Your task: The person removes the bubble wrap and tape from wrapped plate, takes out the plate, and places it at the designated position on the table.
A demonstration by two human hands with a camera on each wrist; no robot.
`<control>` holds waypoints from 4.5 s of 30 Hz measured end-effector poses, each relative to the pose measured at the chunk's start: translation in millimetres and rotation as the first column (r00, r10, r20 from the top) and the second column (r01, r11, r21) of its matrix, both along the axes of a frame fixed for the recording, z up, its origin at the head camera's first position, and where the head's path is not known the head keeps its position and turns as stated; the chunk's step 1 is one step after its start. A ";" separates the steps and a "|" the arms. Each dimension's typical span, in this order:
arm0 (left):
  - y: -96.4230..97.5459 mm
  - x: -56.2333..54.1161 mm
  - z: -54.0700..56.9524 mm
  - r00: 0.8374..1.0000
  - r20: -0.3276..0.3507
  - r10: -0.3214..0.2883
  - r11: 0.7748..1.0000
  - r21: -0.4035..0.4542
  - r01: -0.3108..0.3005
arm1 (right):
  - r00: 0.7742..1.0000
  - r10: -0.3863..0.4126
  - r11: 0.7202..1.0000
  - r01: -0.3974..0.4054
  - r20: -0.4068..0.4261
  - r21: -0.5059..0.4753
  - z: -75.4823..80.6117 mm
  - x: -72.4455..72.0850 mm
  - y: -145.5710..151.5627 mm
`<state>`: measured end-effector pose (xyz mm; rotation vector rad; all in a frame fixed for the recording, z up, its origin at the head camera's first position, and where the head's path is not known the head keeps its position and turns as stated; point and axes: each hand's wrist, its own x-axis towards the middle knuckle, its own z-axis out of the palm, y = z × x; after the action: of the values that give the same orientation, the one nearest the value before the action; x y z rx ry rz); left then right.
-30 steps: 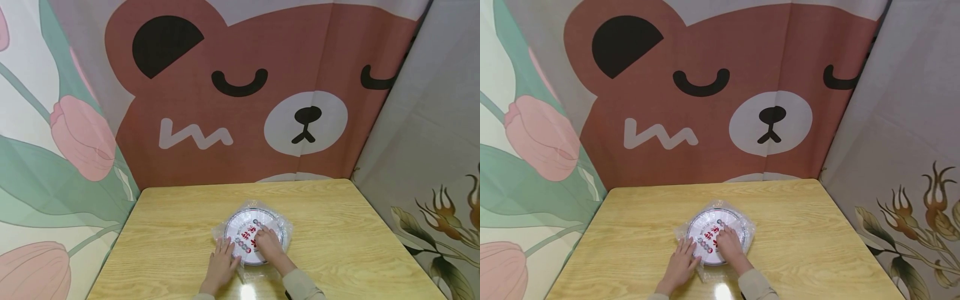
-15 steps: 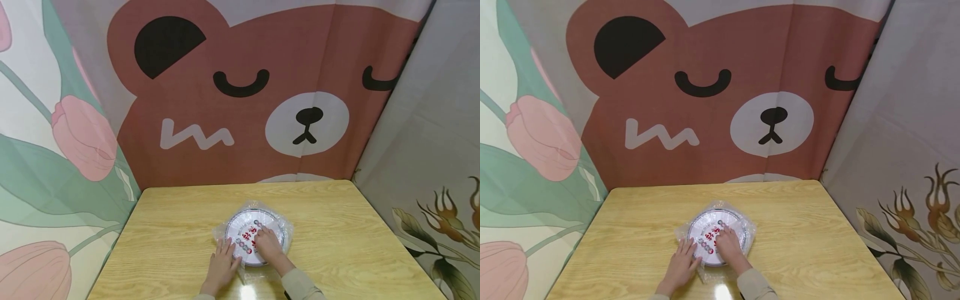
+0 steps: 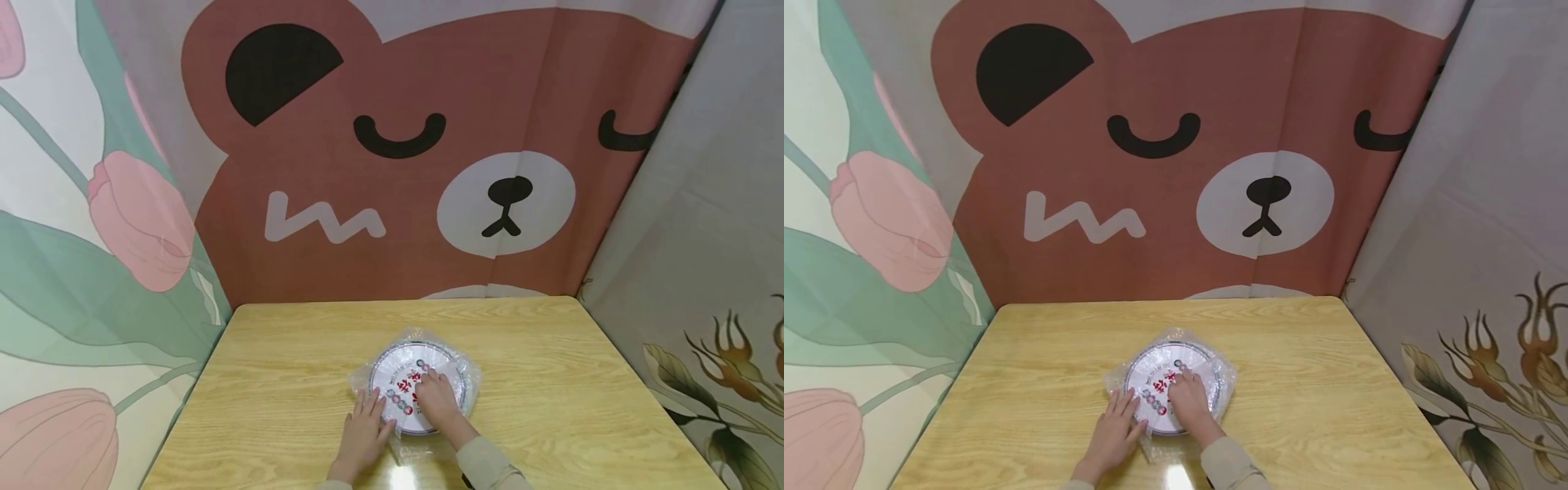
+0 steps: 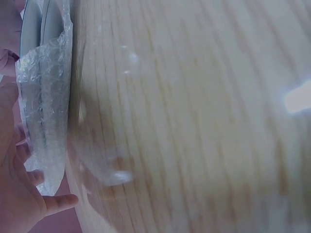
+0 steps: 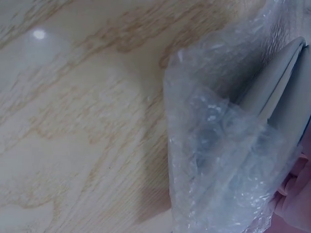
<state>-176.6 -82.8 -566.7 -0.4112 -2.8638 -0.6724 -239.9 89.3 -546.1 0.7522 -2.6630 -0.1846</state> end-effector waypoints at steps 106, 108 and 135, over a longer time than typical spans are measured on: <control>0.7 2.2 -1.0 1.000 -0.002 0.005 1.000 0.021 -0.005 | 0.999 0.025 0.999 -0.027 -0.047 -0.036 9.5 3.9 -1.1; 0.7 2.0 -1.3 1.000 -0.012 0.004 1.000 0.023 -0.004 | 0.998 0.024 0.998 -0.027 -0.058 -0.049 8.3 3.8 0.1; 1.3 1.7 -0.9 1.000 -0.019 0.006 1.000 0.006 -0.006 | 0.981 0.062 0.978 -0.097 -0.185 -0.187 6.0 13.5 17.3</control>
<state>-175.0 -81.5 -567.6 -0.4063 -2.8432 -0.6719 -226.4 106.6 -540.1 0.7408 -2.4332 0.0299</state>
